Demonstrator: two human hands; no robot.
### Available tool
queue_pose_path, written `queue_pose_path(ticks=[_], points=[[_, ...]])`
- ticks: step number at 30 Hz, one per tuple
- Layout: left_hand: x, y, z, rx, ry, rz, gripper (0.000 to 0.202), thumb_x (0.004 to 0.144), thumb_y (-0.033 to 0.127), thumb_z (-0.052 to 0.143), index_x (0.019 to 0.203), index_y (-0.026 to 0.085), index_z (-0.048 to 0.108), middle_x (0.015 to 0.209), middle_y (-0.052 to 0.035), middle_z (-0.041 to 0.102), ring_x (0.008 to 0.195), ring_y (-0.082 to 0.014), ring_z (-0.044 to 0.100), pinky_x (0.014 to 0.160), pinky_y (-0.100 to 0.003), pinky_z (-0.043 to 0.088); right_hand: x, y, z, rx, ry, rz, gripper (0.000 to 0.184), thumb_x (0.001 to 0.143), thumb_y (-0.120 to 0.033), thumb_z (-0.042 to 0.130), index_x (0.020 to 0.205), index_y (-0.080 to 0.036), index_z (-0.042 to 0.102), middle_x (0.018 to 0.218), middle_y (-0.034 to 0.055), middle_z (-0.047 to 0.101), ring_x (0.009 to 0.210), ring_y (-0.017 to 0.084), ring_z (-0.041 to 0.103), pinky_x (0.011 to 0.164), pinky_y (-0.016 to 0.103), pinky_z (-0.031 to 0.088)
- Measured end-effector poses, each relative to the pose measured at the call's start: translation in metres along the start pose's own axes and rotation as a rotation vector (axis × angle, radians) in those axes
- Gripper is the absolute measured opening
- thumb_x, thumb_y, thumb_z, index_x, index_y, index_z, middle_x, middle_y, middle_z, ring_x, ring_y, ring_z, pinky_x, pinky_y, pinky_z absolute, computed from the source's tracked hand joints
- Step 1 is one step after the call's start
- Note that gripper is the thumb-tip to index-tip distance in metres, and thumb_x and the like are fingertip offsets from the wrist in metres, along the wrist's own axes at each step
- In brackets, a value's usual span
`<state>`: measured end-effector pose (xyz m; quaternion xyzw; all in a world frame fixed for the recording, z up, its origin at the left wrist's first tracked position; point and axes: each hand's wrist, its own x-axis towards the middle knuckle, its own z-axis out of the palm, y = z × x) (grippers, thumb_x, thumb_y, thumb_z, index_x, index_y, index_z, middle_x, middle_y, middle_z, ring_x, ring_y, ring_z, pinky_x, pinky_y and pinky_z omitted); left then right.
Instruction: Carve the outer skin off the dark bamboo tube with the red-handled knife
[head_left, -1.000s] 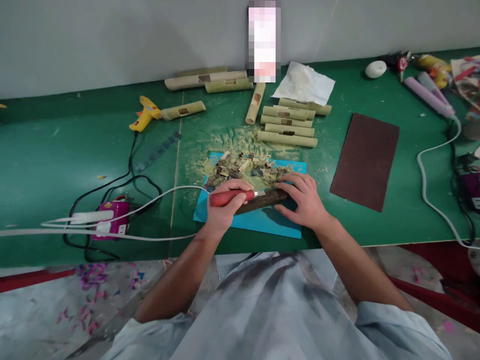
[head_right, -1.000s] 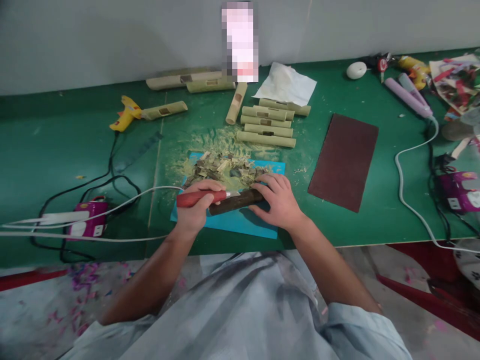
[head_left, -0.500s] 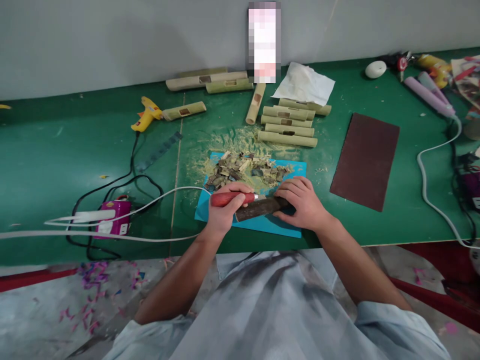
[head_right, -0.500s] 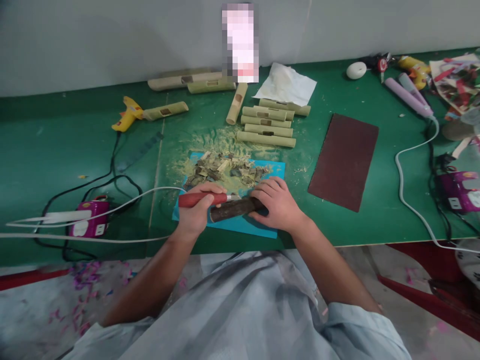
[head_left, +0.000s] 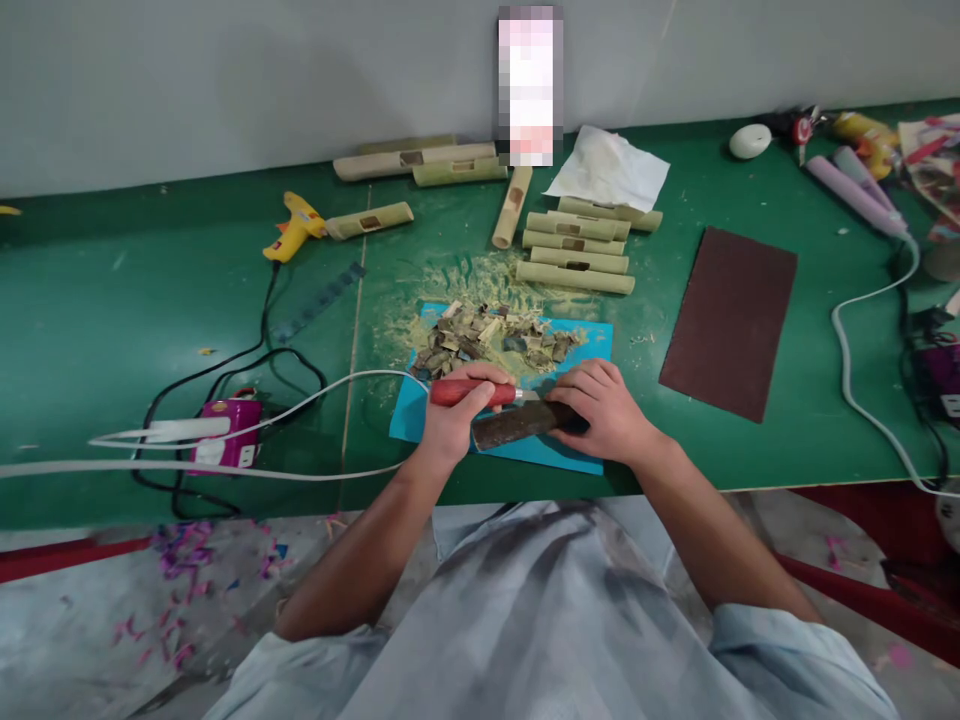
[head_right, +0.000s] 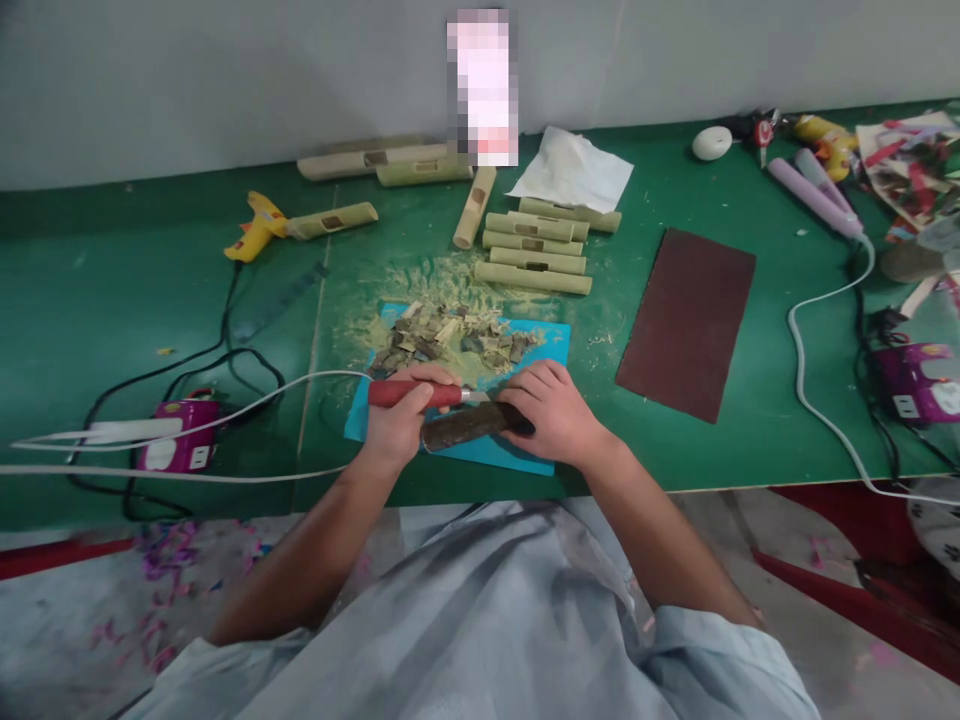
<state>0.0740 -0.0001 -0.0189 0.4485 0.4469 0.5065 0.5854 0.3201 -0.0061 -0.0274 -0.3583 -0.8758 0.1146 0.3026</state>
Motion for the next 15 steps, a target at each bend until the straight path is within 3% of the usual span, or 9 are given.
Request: queue_pose_path(ticks=[11, 15], points=[[0.0048, 0.0012, 0.0041, -0.008, 0.021, -0.023, 0.027, 0.080, 0.045, 0.080, 0.084, 0.019, 0.079, 0.088, -0.0054, 0.076, 0.074, -0.0166, 0.070, 0.057, -0.023, 0.055, 0.0008, -0.0003, 0.0005, 0.012, -0.020, 0.047, 0.030, 0.091, -0.038, 0.072, 0.115, -0.020, 0.066, 0.108, 0.0091, 0.074, 0.105, 0.028, 0.064, 0.097, 0.045, 0.043], [0.0051, 0.0019, 0.0039, -0.003, 0.053, -0.032, 0.026, 0.080, 0.045, 0.080, 0.083, 0.019, 0.079, 0.088, -0.0051, 0.076, 0.073, -0.0158, 0.069, 0.058, -0.023, 0.054, 0.0013, -0.0013, -0.0016, 0.001, -0.060, 0.081, 0.039, 0.091, -0.041, 0.072, 0.123, -0.020, 0.064, 0.114, 0.0106, 0.074, 0.110, 0.029, 0.064, 0.102, 0.047, 0.042]])
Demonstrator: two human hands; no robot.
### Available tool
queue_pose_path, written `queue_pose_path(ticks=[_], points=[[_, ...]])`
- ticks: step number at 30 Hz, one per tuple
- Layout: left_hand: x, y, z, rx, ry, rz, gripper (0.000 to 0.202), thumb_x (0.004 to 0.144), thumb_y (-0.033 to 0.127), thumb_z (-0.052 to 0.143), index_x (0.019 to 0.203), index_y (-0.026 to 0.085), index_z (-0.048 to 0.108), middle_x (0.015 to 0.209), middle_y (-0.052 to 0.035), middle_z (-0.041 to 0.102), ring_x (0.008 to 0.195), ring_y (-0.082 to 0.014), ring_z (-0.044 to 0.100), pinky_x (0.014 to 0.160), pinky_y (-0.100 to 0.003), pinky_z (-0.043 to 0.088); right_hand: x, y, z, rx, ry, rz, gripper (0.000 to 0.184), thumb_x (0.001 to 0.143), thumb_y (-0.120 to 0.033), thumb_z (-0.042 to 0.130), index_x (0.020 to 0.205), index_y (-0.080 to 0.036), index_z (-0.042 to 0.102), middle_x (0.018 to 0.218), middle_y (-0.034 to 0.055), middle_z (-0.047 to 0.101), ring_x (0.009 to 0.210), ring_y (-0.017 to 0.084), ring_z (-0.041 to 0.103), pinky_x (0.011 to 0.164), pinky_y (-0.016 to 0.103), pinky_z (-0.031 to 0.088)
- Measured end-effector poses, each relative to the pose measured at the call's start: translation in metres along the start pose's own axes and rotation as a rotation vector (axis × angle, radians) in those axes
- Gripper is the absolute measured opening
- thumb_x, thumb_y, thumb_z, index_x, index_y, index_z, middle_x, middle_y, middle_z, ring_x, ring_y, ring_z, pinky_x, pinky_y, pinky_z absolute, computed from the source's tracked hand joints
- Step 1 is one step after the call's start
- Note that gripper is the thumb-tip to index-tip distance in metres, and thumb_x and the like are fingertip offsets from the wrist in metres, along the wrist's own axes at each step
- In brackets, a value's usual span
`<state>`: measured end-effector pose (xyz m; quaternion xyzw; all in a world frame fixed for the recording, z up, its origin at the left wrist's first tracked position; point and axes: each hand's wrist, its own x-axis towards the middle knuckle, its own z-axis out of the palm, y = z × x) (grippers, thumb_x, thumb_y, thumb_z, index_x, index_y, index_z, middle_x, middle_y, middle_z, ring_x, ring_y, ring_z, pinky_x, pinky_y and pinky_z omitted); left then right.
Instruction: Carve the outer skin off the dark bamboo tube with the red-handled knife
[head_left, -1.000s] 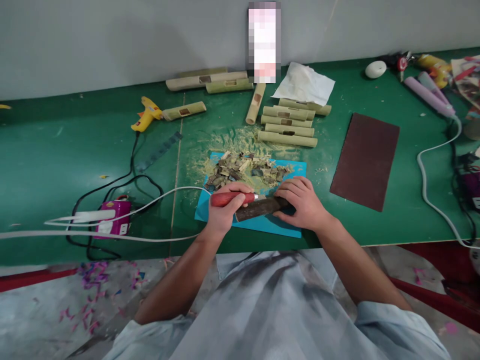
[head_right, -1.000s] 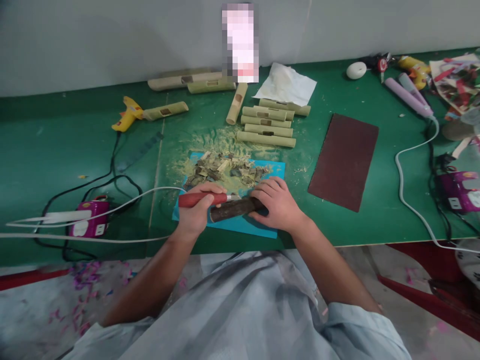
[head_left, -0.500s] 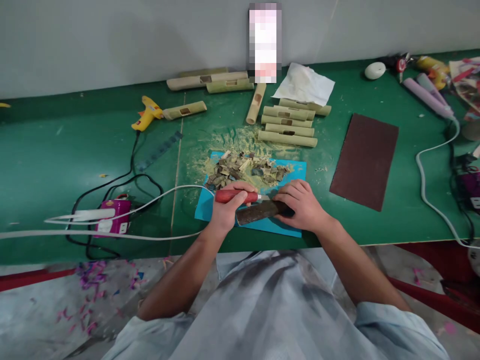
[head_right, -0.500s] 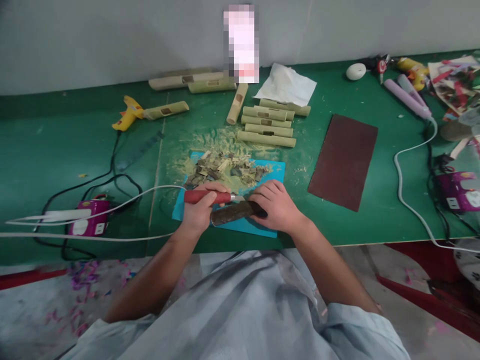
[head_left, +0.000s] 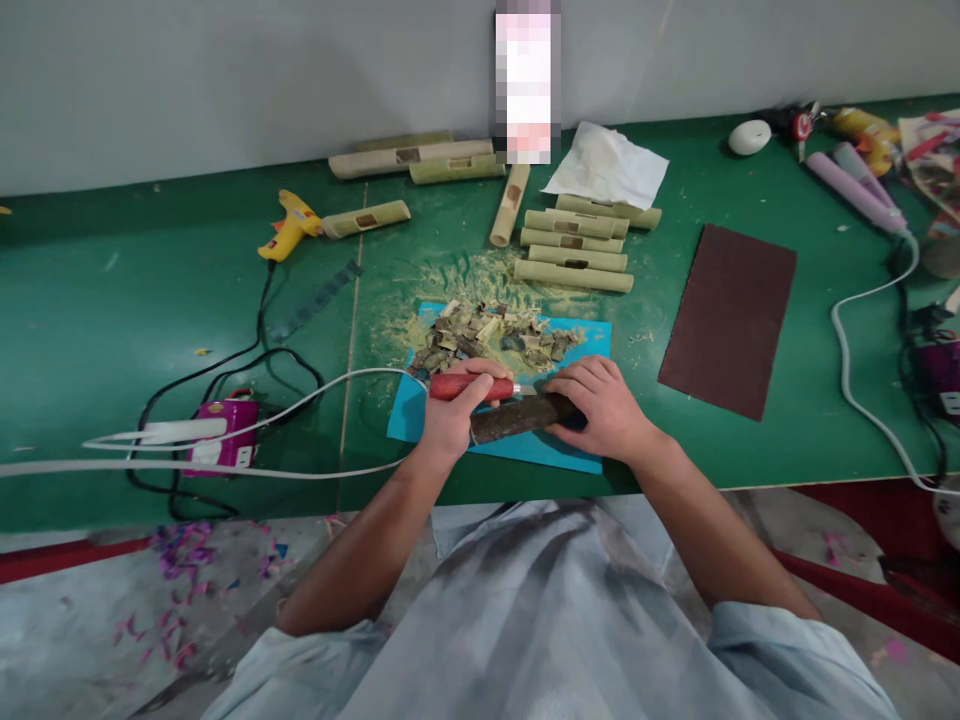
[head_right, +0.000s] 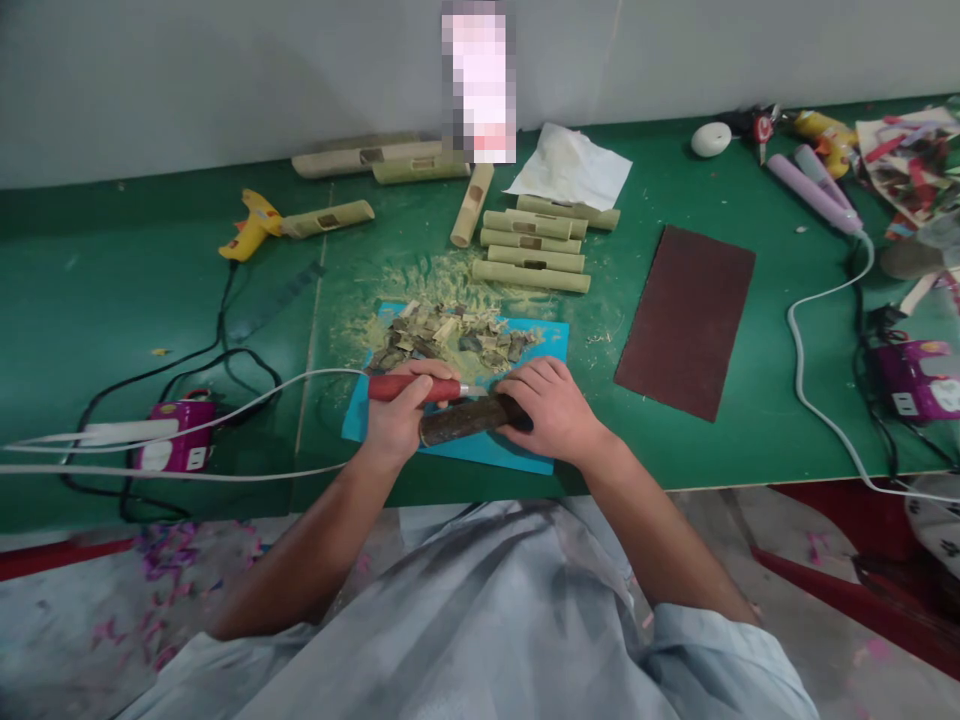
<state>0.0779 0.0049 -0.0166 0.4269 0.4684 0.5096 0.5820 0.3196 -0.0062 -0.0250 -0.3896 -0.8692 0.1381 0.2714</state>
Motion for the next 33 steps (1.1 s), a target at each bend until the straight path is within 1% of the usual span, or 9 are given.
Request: queue_pose_path(ticks=[4, 6, 11, 17, 20, 24, 29, 31, 33], points=[[0.001, 0.003, 0.002, -0.005, 0.041, -0.010, 0.029, 0.078, 0.046, 0.081, 0.080, 0.018, 0.077, 0.086, -0.0044, 0.077, 0.060, -0.0121, 0.063, 0.058, -0.025, 0.054, 0.000, 0.000, -0.001, -0.010, -0.014, 0.031, 0.046, 0.091, -0.043, 0.072, 0.130, -0.023, 0.062, 0.120, 0.0108, 0.073, 0.115, 0.031, 0.063, 0.108, 0.050, 0.037], [0.001, 0.005, 0.003, -0.012, 0.048, -0.019, 0.030, 0.077, 0.047, 0.081, 0.078, 0.018, 0.076, 0.085, -0.0042, 0.077, 0.056, -0.0111, 0.061, 0.058, -0.026, 0.053, 0.001, 0.001, -0.002, -0.001, -0.021, 0.038, 0.044, 0.091, -0.044, 0.072, 0.128, -0.023, 0.063, 0.120, 0.0104, 0.073, 0.115, 0.031, 0.063, 0.109, 0.051, 0.036], [0.002, 0.005, 0.004, -0.025, 0.060, -0.048, 0.028, 0.077, 0.046, 0.079, 0.077, 0.018, 0.076, 0.083, -0.0043, 0.077, 0.054, -0.0108, 0.059, 0.057, -0.027, 0.052, 0.002, 0.003, -0.001, 0.039, -0.038, 0.043, 0.038, 0.089, -0.043, 0.074, 0.121, -0.023, 0.067, 0.117, 0.0096, 0.074, 0.110, 0.029, 0.064, 0.103, 0.048, 0.039], [0.003, 0.006, 0.003, -0.025, 0.080, -0.031, 0.030, 0.076, 0.047, 0.079, 0.076, 0.017, 0.075, 0.084, -0.0049, 0.076, 0.054, -0.0104, 0.058, 0.054, -0.026, 0.050, 0.002, 0.002, -0.002, 0.040, -0.014, -0.019, 0.034, 0.090, -0.040, 0.073, 0.117, -0.020, 0.068, 0.113, 0.0095, 0.075, 0.105, 0.027, 0.065, 0.099, 0.046, 0.042], [0.002, 0.007, 0.003, -0.021, 0.078, -0.028, 0.030, 0.076, 0.046, 0.080, 0.076, 0.017, 0.076, 0.083, -0.0048, 0.076, 0.055, -0.0110, 0.059, 0.055, -0.026, 0.050, 0.002, 0.001, -0.005, 0.021, -0.047, -0.036, 0.032, 0.090, -0.039, 0.073, 0.116, -0.020, 0.068, 0.114, 0.0102, 0.075, 0.105, 0.028, 0.065, 0.097, 0.045, 0.043], [0.002, 0.008, 0.004, -0.025, 0.072, -0.038, 0.030, 0.075, 0.046, 0.080, 0.075, 0.017, 0.075, 0.080, -0.0042, 0.076, 0.052, -0.0105, 0.057, 0.057, -0.027, 0.051, 0.007, 0.001, -0.007, -0.009, -0.079, -0.049, 0.035, 0.088, -0.036, 0.075, 0.116, -0.017, 0.068, 0.116, 0.0121, 0.074, 0.105, 0.029, 0.064, 0.092, 0.044, 0.045], [0.002, 0.008, 0.005, -0.027, 0.089, -0.030, 0.028, 0.076, 0.045, 0.079, 0.076, 0.017, 0.075, 0.080, -0.0040, 0.076, 0.052, -0.0107, 0.057, 0.057, -0.027, 0.052, 0.016, -0.002, -0.012, -0.056, -0.190, -0.025, 0.038, 0.086, -0.029, 0.075, 0.122, -0.018, 0.068, 0.114, 0.0116, 0.073, 0.102, 0.029, 0.063, 0.085, 0.041, 0.046], [-0.001, 0.009, 0.004, -0.021, 0.097, -0.012, 0.028, 0.076, 0.045, 0.079, 0.075, 0.018, 0.075, 0.081, -0.0040, 0.076, 0.053, -0.0111, 0.058, 0.057, -0.026, 0.052, 0.015, -0.006, -0.015, -0.084, -0.205, -0.033, 0.043, 0.087, -0.030, 0.075, 0.126, -0.017, 0.066, 0.114, 0.0121, 0.073, 0.101, 0.029, 0.063, 0.083, 0.040, 0.045], [-0.005, 0.011, 0.002, -0.014, 0.096, 0.002, 0.029, 0.076, 0.046, 0.079, 0.076, 0.018, 0.076, 0.083, -0.0043, 0.076, 0.057, -0.0120, 0.061, 0.055, -0.026, 0.052, 0.010, -0.011, -0.017, -0.096, -0.197, -0.052, 0.043, 0.088, -0.031, 0.076, 0.127, -0.016, 0.066, 0.114, 0.0114, 0.073, 0.099, 0.028, 0.062, 0.081, 0.040, 0.045]])
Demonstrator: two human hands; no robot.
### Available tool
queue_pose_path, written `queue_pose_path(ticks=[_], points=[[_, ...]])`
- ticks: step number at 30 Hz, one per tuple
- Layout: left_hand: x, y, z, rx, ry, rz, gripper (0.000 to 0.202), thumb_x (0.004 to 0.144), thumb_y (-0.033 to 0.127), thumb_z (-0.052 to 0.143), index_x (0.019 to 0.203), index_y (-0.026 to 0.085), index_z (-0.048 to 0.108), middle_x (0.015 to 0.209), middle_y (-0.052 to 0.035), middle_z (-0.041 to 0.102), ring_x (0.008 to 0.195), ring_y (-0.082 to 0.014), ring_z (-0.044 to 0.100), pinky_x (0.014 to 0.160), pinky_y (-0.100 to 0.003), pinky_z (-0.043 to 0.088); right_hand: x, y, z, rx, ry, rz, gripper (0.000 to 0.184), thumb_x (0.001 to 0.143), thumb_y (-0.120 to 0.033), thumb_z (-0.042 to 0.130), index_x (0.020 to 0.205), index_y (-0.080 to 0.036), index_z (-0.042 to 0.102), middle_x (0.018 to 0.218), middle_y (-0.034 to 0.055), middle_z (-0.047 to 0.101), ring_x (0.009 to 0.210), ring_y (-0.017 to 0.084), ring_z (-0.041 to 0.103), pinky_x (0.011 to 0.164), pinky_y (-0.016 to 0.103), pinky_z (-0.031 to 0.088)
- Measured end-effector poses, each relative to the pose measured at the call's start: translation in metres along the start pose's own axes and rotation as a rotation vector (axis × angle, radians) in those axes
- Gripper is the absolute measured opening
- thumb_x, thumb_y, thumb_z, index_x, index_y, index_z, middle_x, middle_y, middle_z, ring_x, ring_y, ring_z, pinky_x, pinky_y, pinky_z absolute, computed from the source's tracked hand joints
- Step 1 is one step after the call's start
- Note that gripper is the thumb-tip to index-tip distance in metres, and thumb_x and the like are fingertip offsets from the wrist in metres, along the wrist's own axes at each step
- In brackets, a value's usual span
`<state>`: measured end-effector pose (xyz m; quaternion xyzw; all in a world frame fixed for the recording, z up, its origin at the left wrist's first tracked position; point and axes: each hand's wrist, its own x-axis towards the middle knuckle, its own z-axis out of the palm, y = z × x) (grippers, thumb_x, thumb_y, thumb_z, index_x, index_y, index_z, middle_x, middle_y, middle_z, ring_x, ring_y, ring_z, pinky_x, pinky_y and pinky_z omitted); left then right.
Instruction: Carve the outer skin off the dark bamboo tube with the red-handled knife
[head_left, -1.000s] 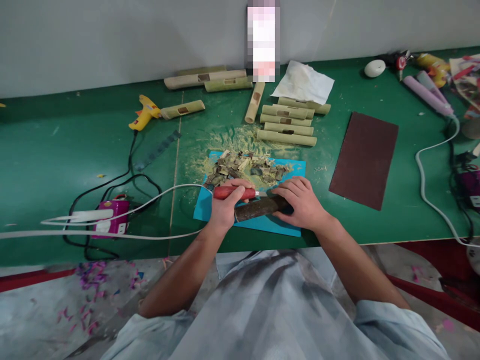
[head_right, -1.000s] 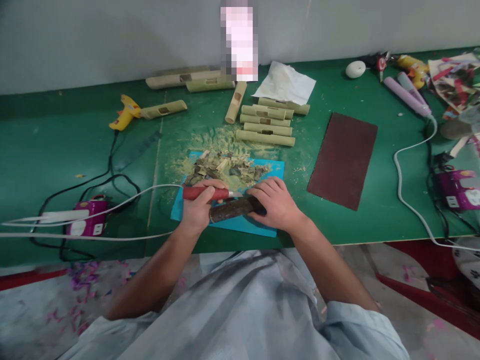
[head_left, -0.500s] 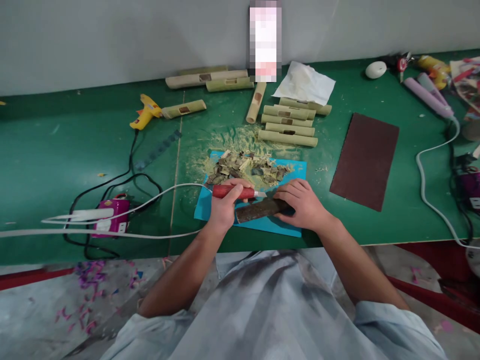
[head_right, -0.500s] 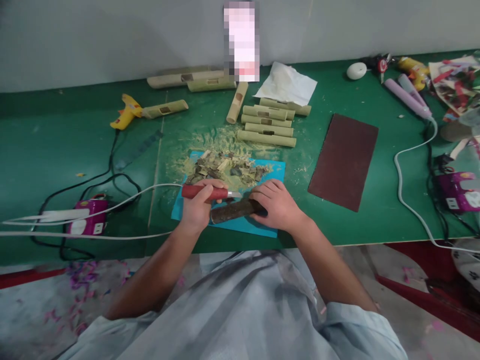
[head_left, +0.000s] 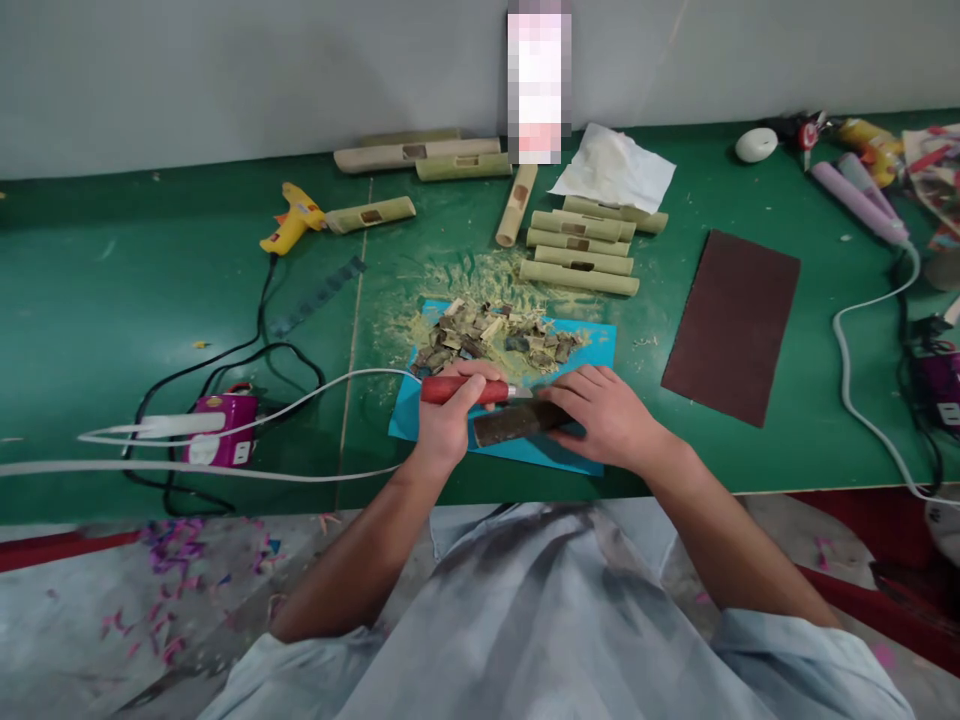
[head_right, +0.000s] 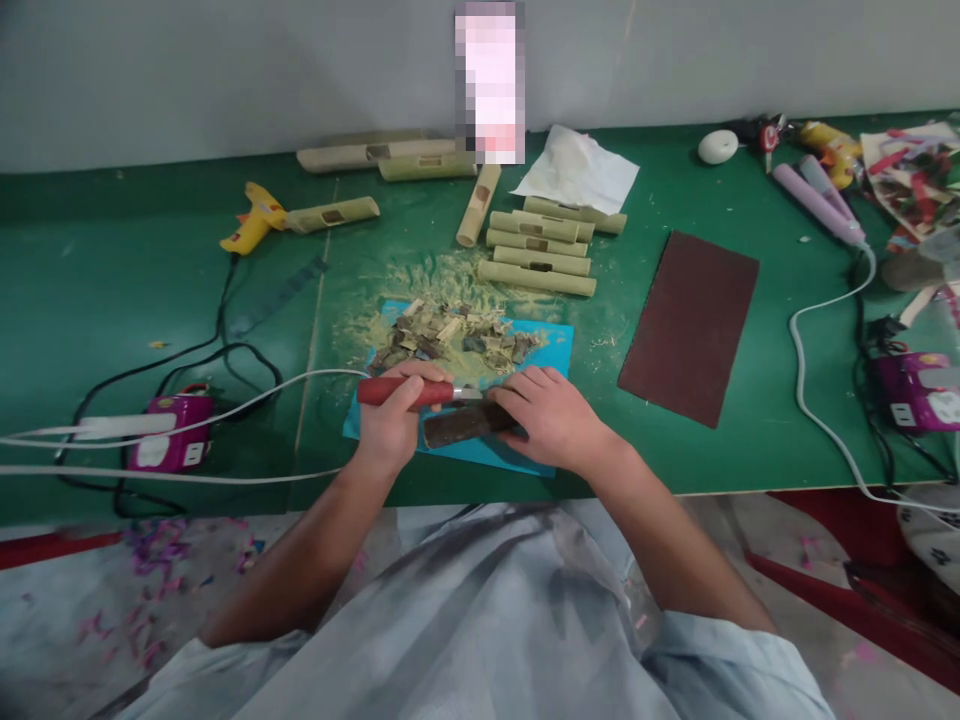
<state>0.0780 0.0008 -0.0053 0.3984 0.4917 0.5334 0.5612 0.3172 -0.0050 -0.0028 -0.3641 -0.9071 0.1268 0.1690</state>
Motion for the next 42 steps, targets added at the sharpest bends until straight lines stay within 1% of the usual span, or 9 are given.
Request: queue_pose_path(ticks=[3, 7, 11, 17, 21, 25, 31, 37, 42], points=[[-0.007, 0.001, -0.004, 0.009, -0.012, 0.002, 0.029, 0.078, 0.047, 0.080, 0.077, 0.018, 0.077, 0.086, -0.0056, 0.076, 0.065, -0.0142, 0.065, 0.053, -0.024, 0.051, -0.012, -0.007, 0.001, -0.002, 0.055, -0.009, 0.039, 0.091, -0.033, 0.075, 0.125, -0.017, 0.067, 0.108, 0.0098, 0.073, 0.096, 0.026, 0.061, 0.081, 0.039, 0.045], [-0.010, -0.001, -0.007, 0.006, -0.029, -0.005, 0.029, 0.080, 0.047, 0.080, 0.079, 0.019, 0.078, 0.086, -0.0059, 0.076, 0.067, -0.0148, 0.066, 0.053, -0.024, 0.052, -0.024, -0.011, 0.009, 0.004, 0.120, 0.038, 0.030, 0.096, -0.035, 0.069, 0.121, -0.019, 0.067, 0.110, 0.0111, 0.074, 0.099, 0.026, 0.063, 0.083, 0.041, 0.046], [-0.009, -0.003, -0.006, 0.005, -0.030, -0.010, 0.028, 0.080, 0.047, 0.079, 0.079, 0.019, 0.078, 0.087, -0.0061, 0.076, 0.070, -0.0158, 0.068, 0.053, -0.023, 0.052, -0.026, -0.010, 0.012, 0.020, 0.139, 0.056, 0.030, 0.098, -0.037, 0.068, 0.122, -0.020, 0.067, 0.113, 0.0115, 0.074, 0.100, 0.027, 0.065, 0.084, 0.042, 0.048], [-0.008, -0.002, -0.005, 0.018, 0.003, -0.019, 0.029, 0.077, 0.047, 0.081, 0.077, 0.018, 0.078, 0.086, -0.0063, 0.076, 0.066, -0.0154, 0.067, 0.053, -0.025, 0.052, -0.026, -0.010, 0.008, 0.018, 0.148, 0.042, 0.038, 0.099, -0.035, 0.066, 0.133, -0.020, 0.060, 0.123, 0.0137, 0.073, 0.109, 0.029, 0.066, 0.092, 0.045, 0.051], [-0.006, -0.003, -0.005, 0.010, 0.041, -0.009, 0.026, 0.079, 0.043, 0.080, 0.078, 0.018, 0.077, 0.085, -0.0053, 0.077, 0.062, -0.0135, 0.065, 0.056, -0.025, 0.052, -0.020, -0.006, 0.007, -0.020, 0.136, 0.021, 0.037, 0.099, -0.034, 0.065, 0.132, -0.017, 0.061, 0.123, 0.0154, 0.073, 0.108, 0.029, 0.066, 0.091, 0.045, 0.051], [-0.004, -0.003, -0.004, 0.001, 0.046, -0.001, 0.024, 0.079, 0.041, 0.078, 0.077, 0.018, 0.076, 0.083, -0.0039, 0.076, 0.056, -0.0110, 0.061, 0.056, -0.026, 0.052, -0.012, 0.001, 0.008, -0.019, 0.073, 0.051, 0.038, 0.097, -0.033, 0.067, 0.131, -0.016, 0.063, 0.125, 0.0168, 0.073, 0.111, 0.032, 0.066, 0.092, 0.047, 0.052], [-0.002, -0.005, -0.003, -0.002, 0.049, -0.013, 0.023, 0.078, 0.040, 0.078, 0.076, 0.017, 0.074, 0.084, -0.0037, 0.077, 0.055, -0.0112, 0.061, 0.055, -0.026, 0.051, -0.006, 0.005, 0.007, 0.025, 0.046, 0.064, 0.038, 0.093, -0.032, 0.071, 0.125, -0.014, 0.065, 0.123, 0.0175, 0.072, 0.113, 0.033, 0.065, 0.093, 0.048, 0.053], [-0.001, 0.000, 0.002, -0.018, 0.059, -0.043, 0.025, 0.076, 0.041, 0.078, 0.075, 0.016, 0.074, 0.081, -0.0033, 0.077, 0.051, -0.0100, 0.060, 0.055, -0.026, 0.050, -0.006, 0.005, 0.010, 0.056, 0.083, 0.075, 0.037, 0.092, -0.030, 0.071, 0.125, -0.016, 0.064, 0.121, 0.0168, 0.071, 0.110, 0.033, 0.065, 0.092, 0.049, 0.054], [0.002, 0.002, 0.007, -0.033, 0.044, -0.086, 0.026, 0.074, 0.042, 0.081, 0.076, 0.017, 0.075, 0.080, -0.0028, 0.077, 0.052, -0.0097, 0.060, 0.056, -0.025, 0.051, -0.008, 0.007, 0.016, 0.112, 0.162, 0.039, 0.033, 0.094, -0.033, 0.069, 0.122, -0.019, 0.062, 0.116, 0.0147, 0.071, 0.109, 0.031, 0.065, 0.093, 0.049, 0.057]])
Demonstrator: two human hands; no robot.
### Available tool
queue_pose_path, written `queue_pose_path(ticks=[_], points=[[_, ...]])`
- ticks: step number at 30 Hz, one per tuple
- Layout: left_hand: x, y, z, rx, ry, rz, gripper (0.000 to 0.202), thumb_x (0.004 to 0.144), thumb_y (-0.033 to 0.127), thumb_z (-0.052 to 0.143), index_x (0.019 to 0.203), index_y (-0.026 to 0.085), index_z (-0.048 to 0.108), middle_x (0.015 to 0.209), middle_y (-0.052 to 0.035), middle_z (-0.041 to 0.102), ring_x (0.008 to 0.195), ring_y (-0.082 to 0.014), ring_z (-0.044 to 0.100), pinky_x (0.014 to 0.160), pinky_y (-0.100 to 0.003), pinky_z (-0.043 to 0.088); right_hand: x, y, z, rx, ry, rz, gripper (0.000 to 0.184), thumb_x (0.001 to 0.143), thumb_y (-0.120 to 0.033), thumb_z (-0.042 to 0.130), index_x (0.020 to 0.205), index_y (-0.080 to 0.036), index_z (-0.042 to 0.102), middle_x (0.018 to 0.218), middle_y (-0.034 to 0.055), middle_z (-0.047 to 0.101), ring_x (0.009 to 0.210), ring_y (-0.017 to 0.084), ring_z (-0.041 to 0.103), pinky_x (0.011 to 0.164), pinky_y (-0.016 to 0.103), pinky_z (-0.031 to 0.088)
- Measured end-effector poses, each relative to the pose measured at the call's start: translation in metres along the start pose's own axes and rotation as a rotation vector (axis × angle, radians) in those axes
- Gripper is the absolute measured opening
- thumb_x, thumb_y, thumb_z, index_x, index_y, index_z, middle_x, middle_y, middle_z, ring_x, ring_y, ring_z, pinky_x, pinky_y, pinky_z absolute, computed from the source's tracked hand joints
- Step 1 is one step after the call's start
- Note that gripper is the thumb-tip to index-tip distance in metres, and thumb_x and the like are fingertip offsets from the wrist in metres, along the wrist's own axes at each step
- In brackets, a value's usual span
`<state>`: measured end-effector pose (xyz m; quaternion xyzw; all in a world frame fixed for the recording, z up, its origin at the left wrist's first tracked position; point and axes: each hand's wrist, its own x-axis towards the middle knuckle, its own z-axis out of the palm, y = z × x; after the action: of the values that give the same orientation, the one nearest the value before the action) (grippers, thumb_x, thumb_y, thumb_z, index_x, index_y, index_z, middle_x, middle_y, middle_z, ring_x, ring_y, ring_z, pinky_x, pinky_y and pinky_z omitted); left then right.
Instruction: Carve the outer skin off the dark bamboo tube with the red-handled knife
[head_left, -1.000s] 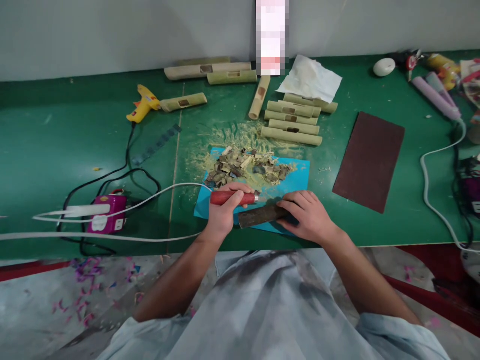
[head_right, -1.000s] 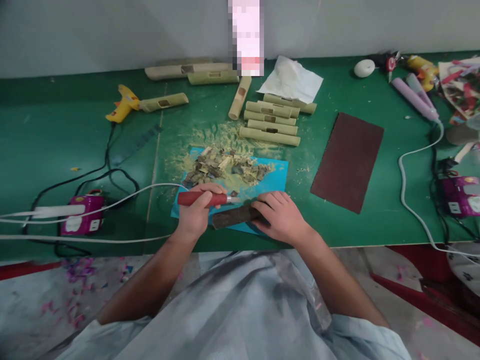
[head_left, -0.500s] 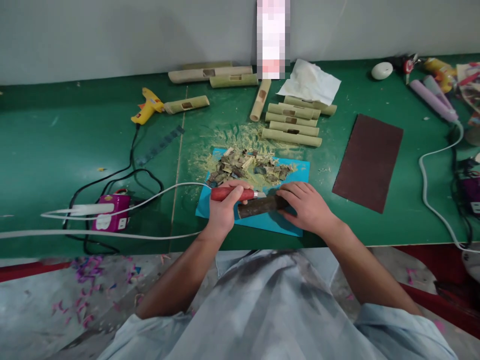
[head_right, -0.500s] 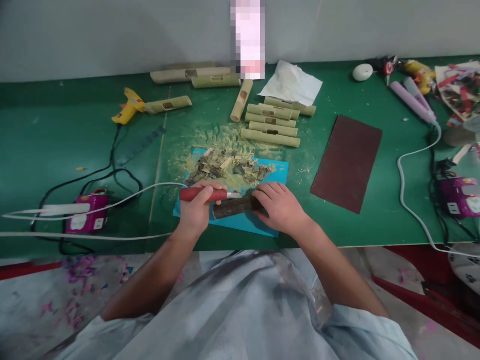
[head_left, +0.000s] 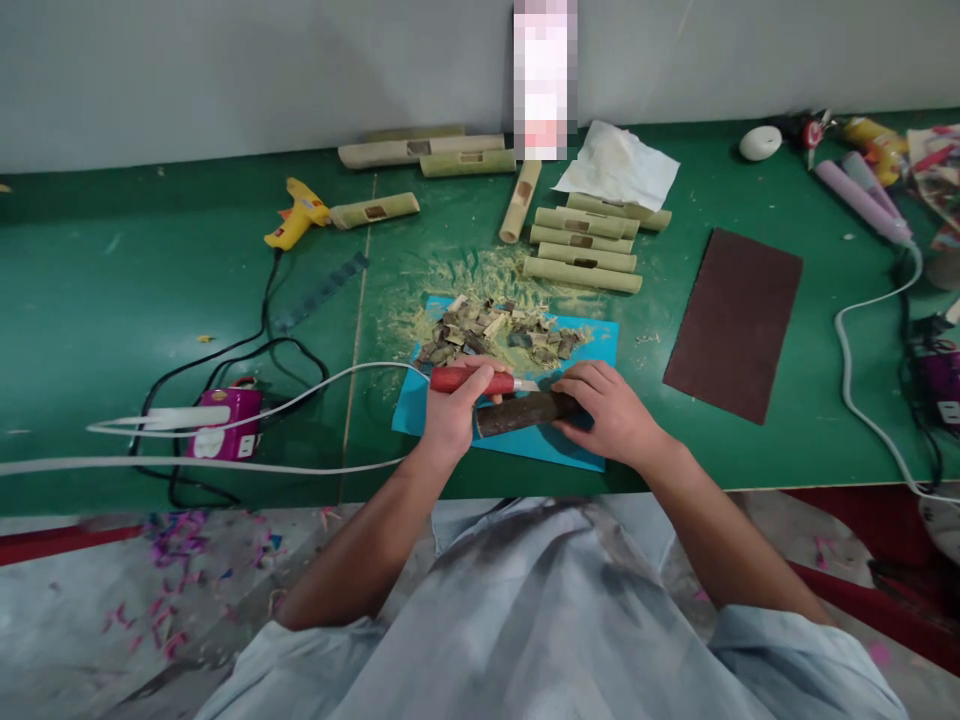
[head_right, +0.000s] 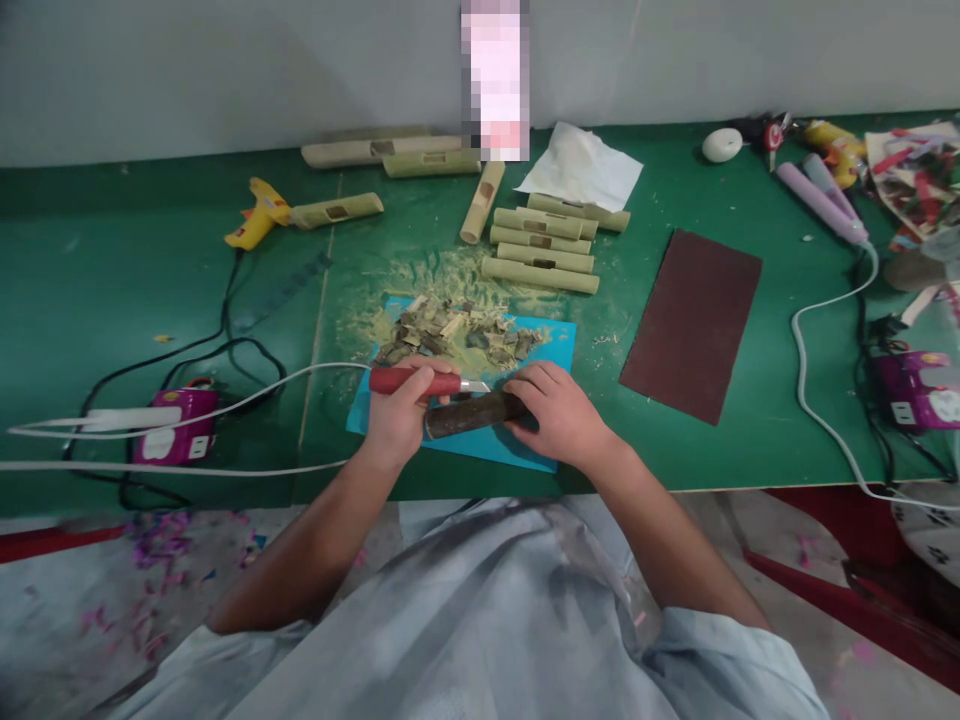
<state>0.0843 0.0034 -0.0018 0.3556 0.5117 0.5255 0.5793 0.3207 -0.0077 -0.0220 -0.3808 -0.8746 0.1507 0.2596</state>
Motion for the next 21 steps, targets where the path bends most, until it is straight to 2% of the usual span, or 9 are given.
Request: queue_pose_path(ticks=[6, 16, 21], points=[[0.008, -0.002, 0.005, 0.002, -0.042, -0.039, 0.025, 0.068, 0.039, 0.084, 0.074, 0.017, 0.074, 0.081, -0.0033, 0.076, 0.056, -0.0101, 0.060, 0.054, -0.024, 0.051, 0.001, 0.003, 0.002, 0.046, 0.058, -0.026, 0.033, 0.092, -0.031, 0.072, 0.121, -0.021, 0.060, 0.113, 0.0132, 0.069, 0.109, 0.031, 0.064, 0.092, 0.051, 0.057], [0.018, -0.005, 0.003, 0.012, -0.113, -0.060, 0.024, 0.068, 0.038, 0.084, 0.075, 0.017, 0.075, 0.081, -0.0033, 0.076, 0.059, -0.0114, 0.062, 0.055, -0.024, 0.051, 0.001, 0.002, 0.005, 0.056, 0.100, -0.024, 0.031, 0.093, -0.030, 0.071, 0.120, -0.022, 0.059, 0.111, 0.0116, 0.070, 0.106, 0.029, 0.065, 0.090, 0.048, 0.057], [0.019, -0.005, 0.002, 0.018, -0.151, -0.072, 0.023, 0.068, 0.037, 0.084, 0.075, 0.016, 0.076, 0.083, -0.0042, 0.076, 0.059, -0.0120, 0.063, 0.056, -0.025, 0.050, 0.000, -0.001, 0.006, 0.029, 0.106, -0.012, 0.033, 0.094, -0.031, 0.070, 0.123, -0.020, 0.058, 0.113, 0.0145, 0.069, 0.108, 0.032, 0.063, 0.094, 0.053, 0.056]])
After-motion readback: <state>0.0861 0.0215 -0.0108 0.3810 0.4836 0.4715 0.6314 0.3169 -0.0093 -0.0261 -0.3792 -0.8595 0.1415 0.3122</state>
